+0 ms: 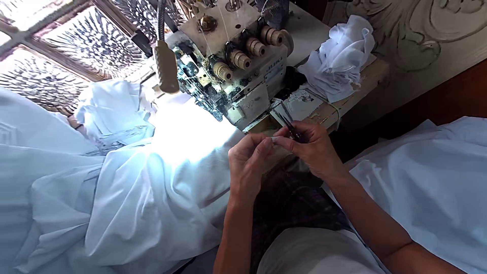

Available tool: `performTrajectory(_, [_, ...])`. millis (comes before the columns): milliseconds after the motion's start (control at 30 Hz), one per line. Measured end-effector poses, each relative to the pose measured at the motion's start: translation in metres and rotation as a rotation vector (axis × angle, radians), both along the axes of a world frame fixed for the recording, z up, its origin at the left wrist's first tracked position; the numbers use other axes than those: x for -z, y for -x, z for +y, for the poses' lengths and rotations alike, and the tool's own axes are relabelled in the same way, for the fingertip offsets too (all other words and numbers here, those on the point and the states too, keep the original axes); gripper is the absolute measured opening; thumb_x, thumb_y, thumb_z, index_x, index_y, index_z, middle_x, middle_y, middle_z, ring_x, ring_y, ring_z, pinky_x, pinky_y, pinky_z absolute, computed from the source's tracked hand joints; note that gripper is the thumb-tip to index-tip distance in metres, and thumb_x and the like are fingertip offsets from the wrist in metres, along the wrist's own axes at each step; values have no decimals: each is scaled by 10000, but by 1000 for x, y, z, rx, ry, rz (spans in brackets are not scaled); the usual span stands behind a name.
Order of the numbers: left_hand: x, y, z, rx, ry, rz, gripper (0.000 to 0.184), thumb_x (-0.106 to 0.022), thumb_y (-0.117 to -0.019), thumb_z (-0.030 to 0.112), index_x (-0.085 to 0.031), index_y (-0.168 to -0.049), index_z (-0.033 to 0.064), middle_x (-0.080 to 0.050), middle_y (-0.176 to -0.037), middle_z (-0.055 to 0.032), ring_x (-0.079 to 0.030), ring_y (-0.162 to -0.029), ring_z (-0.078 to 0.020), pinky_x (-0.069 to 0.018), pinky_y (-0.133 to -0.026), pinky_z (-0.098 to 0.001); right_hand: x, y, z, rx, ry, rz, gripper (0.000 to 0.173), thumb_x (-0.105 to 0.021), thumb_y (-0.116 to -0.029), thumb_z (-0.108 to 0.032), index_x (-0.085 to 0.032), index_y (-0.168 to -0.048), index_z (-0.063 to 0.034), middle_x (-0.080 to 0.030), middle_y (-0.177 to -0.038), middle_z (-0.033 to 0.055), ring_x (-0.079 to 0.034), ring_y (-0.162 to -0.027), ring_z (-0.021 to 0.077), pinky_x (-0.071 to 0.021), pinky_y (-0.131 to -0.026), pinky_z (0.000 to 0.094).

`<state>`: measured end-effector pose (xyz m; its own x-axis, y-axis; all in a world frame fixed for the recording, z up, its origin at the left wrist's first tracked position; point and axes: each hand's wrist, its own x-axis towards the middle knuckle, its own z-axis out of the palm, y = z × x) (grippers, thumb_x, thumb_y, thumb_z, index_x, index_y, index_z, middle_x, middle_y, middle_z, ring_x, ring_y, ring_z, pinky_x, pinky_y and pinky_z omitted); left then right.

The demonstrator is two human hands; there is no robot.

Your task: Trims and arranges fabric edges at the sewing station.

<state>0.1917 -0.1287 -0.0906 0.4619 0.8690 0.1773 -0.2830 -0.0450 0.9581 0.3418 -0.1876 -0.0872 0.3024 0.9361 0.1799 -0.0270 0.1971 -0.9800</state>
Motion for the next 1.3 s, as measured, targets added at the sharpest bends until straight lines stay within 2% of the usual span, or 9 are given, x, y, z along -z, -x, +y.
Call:
performTrajectory(200, [3,23,-11,-114,-184,137,115,-616,-970,34,-697,-1002,109,-693,-859,80,-650,-751,-7,-562,-710,-187,-2,12,-1,-11,2,-133,50,-685,-920,-31,-708,-956,-58,-712,-838,-25,-563,-618,-32,-442,-530,107])
performTrajectory(333, [-6,41,-13,-193,-482,402,126,-677,-942,79,-700,-1051,22,-657,-996,2,-644,-898,-17,-561,-799,-182,-1,22,-1,-4,-5,-359,55,-698,-887,-93,-726,-919,-57,-674,-780,-33,-560,-630,-37,-452,-559,125])
performTrajectory(533, [-25,60,-13,-254,-775,809,186,-607,-995,190,-720,-909,70,-645,-848,-4,-588,-852,-97,-461,-778,-247,-3,39,1,-33,-20,-444,59,-709,-852,-105,-723,-877,-53,-631,-729,-22,-524,-617,-17,-409,-552,146])
performTrajectory(733, [-31,65,-3,-210,-821,860,185,-592,-992,179,-711,-903,68,-634,-844,-7,-579,-851,-118,-453,-778,-264,-5,40,6,-73,6,-413,61,-705,-885,-124,-719,-887,-64,-598,-709,-39,-498,-600,-21,-393,-547,144])
performTrajectory(800, [-36,66,5,-182,-803,829,172,-581,-991,155,-701,-928,49,-672,-962,-47,-610,-959,-153,-488,-850,-312,-2,37,13,-33,-15,-399,98,-723,-904,-146,-730,-946,-58,-651,-779,-15,-530,-616,7,-431,-555,174])
performTrajectory(867, [-43,66,18,-212,-766,823,181,-581,-985,132,-699,-957,-4,-689,-1084,-128,-636,-1060,-228,-515,-917,-386,4,32,26,15,-13,-402,213,-736,-928,-166,-731,-1095,-33,-735,-994,71,-660,-772,109,-543,-665,291])
performTrajectory(967, [-47,56,37,-323,-664,875,170,-585,-1003,118,-691,-971,-11,-703,-989,-141,-638,-901,-227,-494,-818,-415,20,29,45,-82,80,-265,274,-711,-961,-137,-648,-1208,-37,-713,-1093,87,-689,-906,143,-580,-780,337])
performTrajectory(1067, [-39,48,52,-370,-599,981,176,-579,-1044,208,-653,-943,84,-563,-683,-20,-469,-551,-120,-405,-569,-342,25,34,47,-170,249,-124,179,-702,-967,-108,-656,-1121,-26,-670,-788,49,-564,-621,85,-477,-588,268])
performTrajectory(1300, [-32,41,53,-463,-681,1053,184,-594,-1033,185,-658,-922,54,-589,-759,-81,-521,-664,-210,-415,-673,-444,31,38,12,-109,307,-31,90,-755,-907,-72,-690,-950,-27,-613,-713,-28,-521,-605,-11,-449,-599,159])
